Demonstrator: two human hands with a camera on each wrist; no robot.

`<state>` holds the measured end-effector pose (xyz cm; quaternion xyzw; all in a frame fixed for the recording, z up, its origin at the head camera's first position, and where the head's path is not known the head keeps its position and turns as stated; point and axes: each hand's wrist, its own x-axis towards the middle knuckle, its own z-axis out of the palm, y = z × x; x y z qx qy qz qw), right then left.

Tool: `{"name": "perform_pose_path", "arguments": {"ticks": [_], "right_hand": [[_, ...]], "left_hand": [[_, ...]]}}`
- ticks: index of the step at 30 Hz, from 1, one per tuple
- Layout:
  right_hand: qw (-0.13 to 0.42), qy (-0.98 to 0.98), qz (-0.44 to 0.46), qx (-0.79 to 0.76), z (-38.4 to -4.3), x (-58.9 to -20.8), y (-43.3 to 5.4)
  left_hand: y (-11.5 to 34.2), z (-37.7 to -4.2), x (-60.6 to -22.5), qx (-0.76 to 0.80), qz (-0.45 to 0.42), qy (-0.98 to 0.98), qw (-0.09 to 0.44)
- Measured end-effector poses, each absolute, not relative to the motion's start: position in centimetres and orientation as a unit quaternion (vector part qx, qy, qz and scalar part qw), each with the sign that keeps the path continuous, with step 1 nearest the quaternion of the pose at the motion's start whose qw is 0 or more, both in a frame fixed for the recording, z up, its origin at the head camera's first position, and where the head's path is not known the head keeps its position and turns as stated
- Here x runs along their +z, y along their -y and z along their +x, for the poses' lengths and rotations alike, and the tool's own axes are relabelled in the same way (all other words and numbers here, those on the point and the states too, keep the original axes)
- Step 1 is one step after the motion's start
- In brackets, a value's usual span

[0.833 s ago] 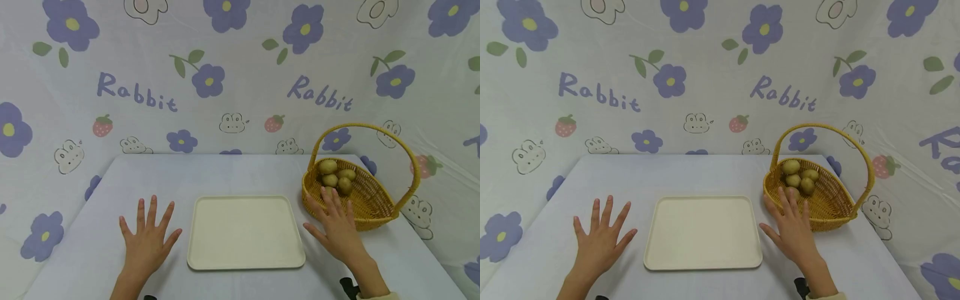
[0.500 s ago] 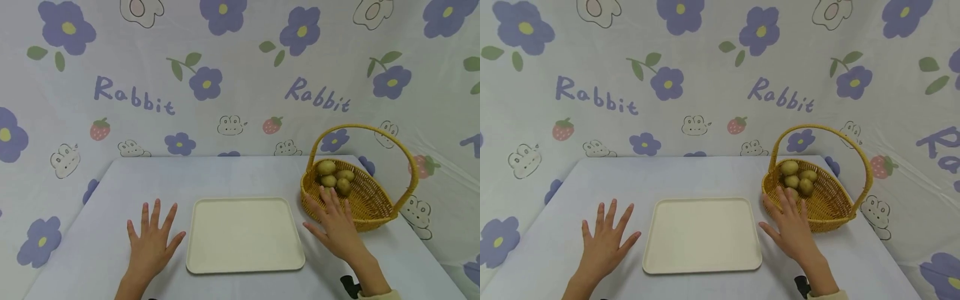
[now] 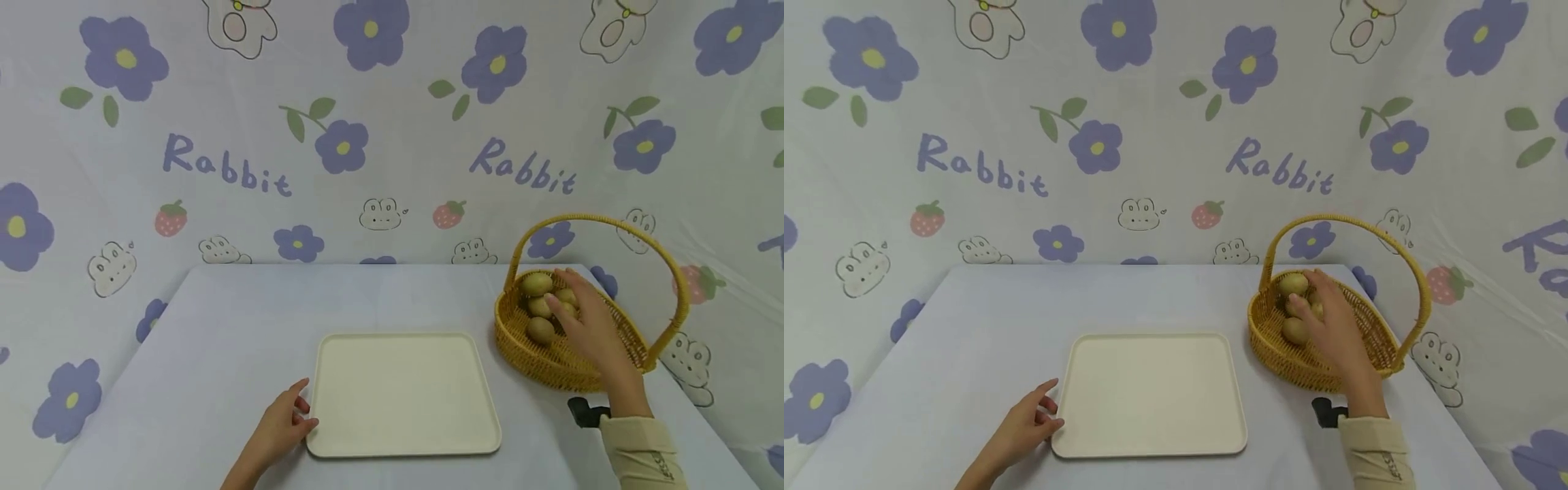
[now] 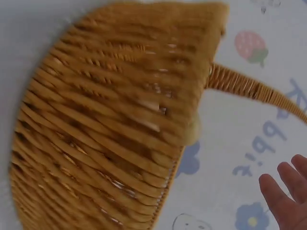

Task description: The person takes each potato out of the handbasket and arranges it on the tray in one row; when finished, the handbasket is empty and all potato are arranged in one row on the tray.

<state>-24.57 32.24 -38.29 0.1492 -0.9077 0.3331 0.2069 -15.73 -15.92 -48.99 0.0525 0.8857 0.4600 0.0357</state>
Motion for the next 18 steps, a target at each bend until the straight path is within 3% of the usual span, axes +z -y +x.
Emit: {"name": "perform_pose_path", "arguments": {"ticks": [10,18], "right_hand": [[0.176,0.924,0.064,0.333,-30.1,-36.8,-35.7],[0.199,0.924,0.046,0.324,-32.4,-38.6,-36.6]], "left_hand": [[16.4,-16.2,-50.4,0.473,0.06,-0.879,0.026],[16.8,-16.2,-50.8,0.467,0.073,-0.881,0.007]]}}
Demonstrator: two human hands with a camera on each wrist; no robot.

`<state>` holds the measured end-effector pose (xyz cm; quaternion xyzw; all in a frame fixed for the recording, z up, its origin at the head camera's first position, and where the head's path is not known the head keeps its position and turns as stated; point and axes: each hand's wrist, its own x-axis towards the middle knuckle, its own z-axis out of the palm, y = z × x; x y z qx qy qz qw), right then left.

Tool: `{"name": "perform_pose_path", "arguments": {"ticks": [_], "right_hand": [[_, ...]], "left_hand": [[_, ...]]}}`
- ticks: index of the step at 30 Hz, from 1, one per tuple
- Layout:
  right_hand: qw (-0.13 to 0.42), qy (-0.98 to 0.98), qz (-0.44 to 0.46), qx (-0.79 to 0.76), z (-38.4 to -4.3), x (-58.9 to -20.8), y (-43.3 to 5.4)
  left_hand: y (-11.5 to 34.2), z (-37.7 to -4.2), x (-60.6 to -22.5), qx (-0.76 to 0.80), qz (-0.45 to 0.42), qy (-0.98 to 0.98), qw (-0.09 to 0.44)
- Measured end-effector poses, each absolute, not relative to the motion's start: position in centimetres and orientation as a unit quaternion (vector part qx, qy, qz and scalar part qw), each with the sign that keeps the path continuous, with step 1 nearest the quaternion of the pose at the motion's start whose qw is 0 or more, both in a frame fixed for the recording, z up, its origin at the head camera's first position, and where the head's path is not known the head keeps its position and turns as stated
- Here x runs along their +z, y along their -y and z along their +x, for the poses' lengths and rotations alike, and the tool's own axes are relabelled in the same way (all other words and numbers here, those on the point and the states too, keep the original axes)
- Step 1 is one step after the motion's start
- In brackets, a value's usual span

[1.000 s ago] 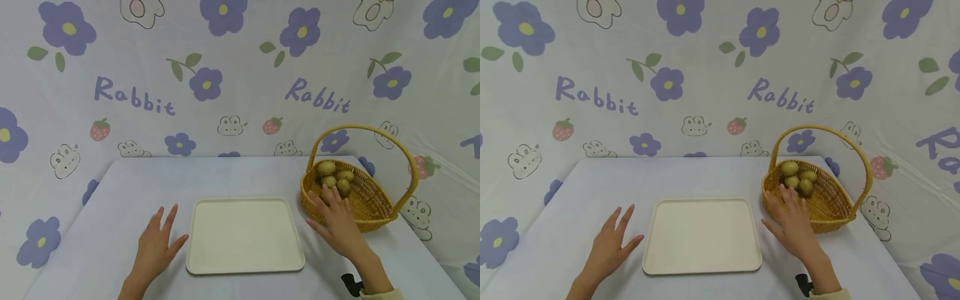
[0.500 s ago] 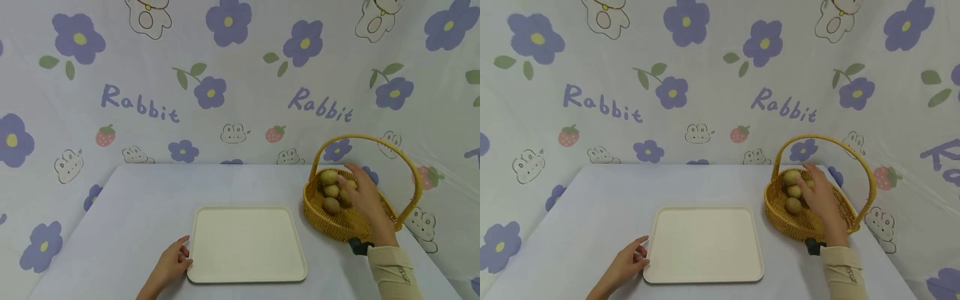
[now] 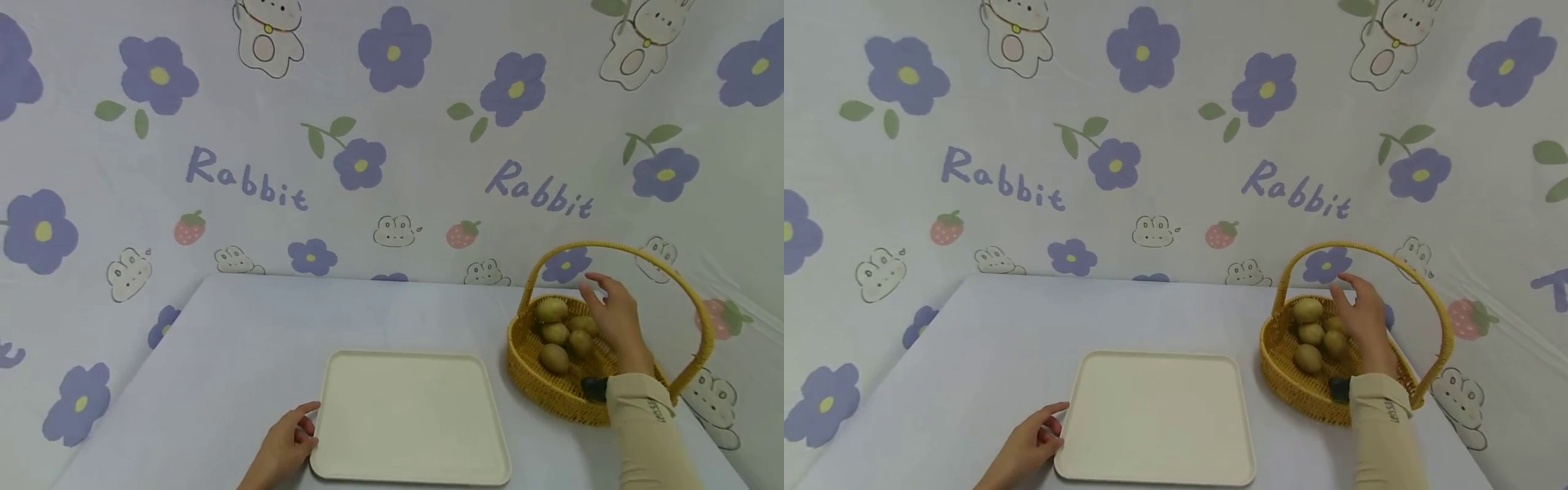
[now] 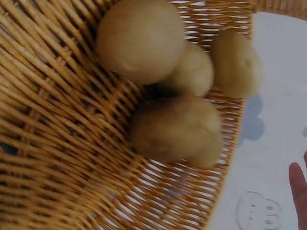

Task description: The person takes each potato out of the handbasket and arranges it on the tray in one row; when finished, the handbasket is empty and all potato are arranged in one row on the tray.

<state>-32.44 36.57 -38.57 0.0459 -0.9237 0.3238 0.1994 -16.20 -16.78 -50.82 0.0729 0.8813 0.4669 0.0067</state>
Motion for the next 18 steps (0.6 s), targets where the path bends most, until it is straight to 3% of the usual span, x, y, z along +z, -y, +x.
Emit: {"name": "perform_pose_path", "arguments": {"ticks": [5,12,18], "right_hand": [[0.187,0.93,0.056,0.311,-33.6,-40.8,-36.7],[0.089,0.945,0.087,0.302,-34.3,-43.5,-36.3],[0.09,0.955,0.099,0.266,-35.0,-44.6,-36.0]], "left_hand": [[16.9,-16.1,-50.7,0.475,0.076,-0.876,0.011],[17.1,-16.1,-50.6,0.488,0.075,-0.869,0.026],[17.3,-16.1,-50.5,0.49,0.076,-0.868,0.033]]}}
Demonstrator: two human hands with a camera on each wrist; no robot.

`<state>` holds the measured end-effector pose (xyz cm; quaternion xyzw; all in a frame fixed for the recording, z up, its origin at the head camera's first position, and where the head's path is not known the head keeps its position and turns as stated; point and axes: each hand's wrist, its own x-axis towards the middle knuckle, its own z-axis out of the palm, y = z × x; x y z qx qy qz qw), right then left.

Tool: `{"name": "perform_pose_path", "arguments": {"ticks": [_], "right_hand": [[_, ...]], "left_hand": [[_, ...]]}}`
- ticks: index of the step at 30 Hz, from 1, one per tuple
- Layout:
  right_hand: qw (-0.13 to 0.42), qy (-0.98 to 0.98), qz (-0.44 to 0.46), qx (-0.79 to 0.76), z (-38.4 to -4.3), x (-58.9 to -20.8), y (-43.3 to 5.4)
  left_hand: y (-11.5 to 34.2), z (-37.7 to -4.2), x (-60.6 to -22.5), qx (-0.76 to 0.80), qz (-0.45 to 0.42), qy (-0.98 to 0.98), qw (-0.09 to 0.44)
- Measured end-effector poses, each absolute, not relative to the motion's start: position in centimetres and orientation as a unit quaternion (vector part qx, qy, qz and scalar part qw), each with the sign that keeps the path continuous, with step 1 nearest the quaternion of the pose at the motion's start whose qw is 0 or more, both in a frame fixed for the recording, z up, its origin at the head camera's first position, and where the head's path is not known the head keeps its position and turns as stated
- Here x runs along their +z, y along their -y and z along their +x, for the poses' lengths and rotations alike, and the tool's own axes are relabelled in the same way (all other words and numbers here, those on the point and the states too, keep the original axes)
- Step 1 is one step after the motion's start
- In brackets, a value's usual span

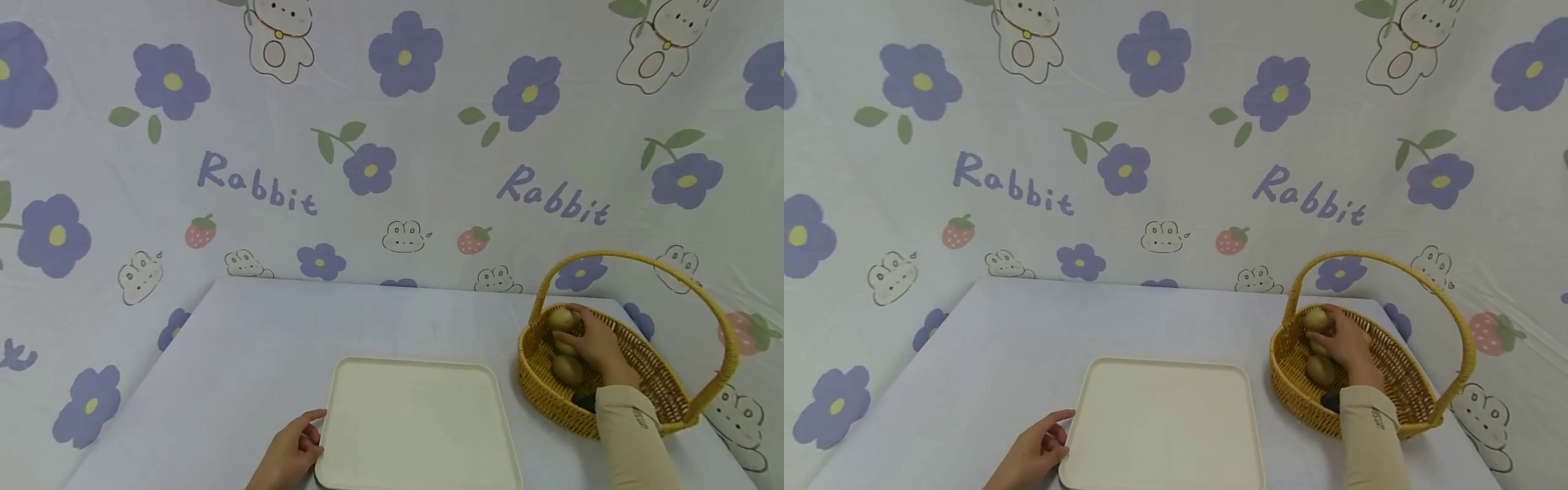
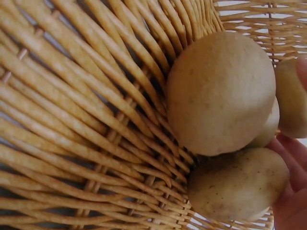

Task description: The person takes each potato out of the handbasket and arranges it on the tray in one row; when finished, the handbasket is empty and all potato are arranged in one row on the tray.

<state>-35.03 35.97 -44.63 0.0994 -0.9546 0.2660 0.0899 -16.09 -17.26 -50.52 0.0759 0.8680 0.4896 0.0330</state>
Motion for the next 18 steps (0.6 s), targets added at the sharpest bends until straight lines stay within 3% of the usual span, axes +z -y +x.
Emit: {"name": "perform_pose_path", "arguments": {"ticks": [12,18], "right_hand": [[0.112,0.944,0.108,0.291,-34.6,-44.7,-35.6],[0.064,0.936,0.11,0.328,-34.1,-42.1,-35.3]], "left_hand": [[17.5,-15.8,-50.9,0.514,0.087,-0.852,0.047],[17.5,-16.3,-50.9,0.503,0.102,-0.858,0.034]]}}
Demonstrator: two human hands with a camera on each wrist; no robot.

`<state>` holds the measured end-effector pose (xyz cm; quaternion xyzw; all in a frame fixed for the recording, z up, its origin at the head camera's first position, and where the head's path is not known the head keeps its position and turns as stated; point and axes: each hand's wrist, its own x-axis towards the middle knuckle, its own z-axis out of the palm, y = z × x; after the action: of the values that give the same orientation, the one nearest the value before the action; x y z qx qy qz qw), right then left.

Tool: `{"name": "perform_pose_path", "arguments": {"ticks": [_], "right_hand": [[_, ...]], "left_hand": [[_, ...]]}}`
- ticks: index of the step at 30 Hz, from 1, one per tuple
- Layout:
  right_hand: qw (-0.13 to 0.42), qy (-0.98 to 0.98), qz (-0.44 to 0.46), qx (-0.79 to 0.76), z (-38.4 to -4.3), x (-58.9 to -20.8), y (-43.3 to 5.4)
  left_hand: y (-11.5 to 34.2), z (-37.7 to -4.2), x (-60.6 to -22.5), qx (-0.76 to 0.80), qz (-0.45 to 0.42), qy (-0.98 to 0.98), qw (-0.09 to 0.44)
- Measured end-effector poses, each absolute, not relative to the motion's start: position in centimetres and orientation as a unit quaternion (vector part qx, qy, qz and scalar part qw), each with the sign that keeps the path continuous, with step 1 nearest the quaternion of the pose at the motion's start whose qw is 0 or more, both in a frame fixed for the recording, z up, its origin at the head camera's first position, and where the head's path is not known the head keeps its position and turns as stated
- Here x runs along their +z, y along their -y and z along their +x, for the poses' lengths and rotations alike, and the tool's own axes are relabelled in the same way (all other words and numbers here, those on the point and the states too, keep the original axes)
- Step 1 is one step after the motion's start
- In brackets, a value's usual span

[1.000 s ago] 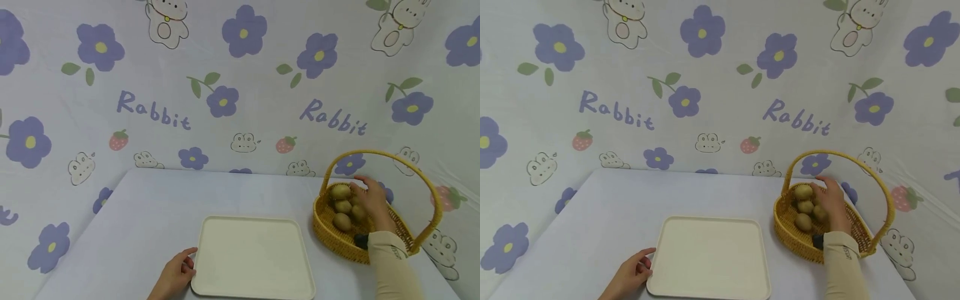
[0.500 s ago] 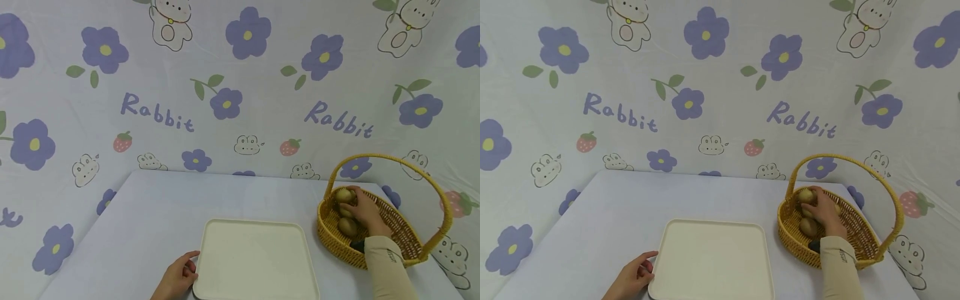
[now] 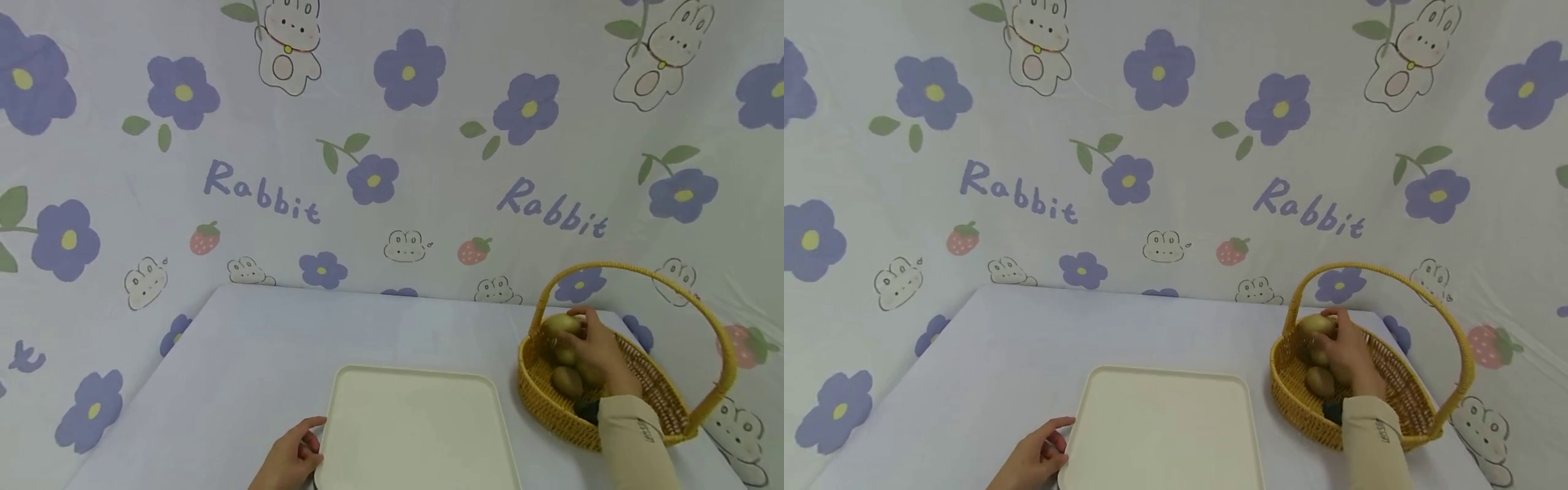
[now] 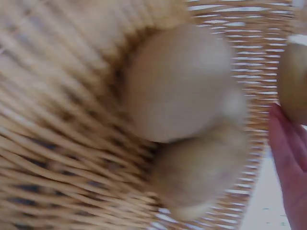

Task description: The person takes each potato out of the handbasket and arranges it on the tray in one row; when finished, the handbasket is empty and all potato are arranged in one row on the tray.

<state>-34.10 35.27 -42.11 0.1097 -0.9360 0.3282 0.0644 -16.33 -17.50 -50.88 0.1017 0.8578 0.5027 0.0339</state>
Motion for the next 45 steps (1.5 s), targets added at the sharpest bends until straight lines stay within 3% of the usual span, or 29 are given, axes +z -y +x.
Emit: {"name": "perform_pose_path", "arguments": {"ticks": [5,12,31,39,45], "right_hand": [[0.017,0.924,0.163,0.345,-33.4,-39.2,-34.2],[0.004,0.863,0.276,0.424,-32.2,-38.5,-30.3],[-0.058,0.809,0.407,0.421,-32.1,-45.9,-8.9],[-0.063,0.823,0.434,0.361,-31.3,-47.7,-3.6],[-0.033,0.832,0.432,0.347,-30.8,-48.1,-2.2]], "left_hand": [[17.9,-16.4,-50.8,0.496,0.089,-0.863,0.028],[19.0,-16.7,-50.6,0.49,0.065,-0.869,0.011],[18.6,-16.8,-51.2,0.492,0.081,-0.867,0.006],[18.5,-16.6,-51.8,0.504,0.127,-0.854,-0.02],[17.9,-16.5,-51.9,0.508,0.143,-0.849,-0.023]]}}
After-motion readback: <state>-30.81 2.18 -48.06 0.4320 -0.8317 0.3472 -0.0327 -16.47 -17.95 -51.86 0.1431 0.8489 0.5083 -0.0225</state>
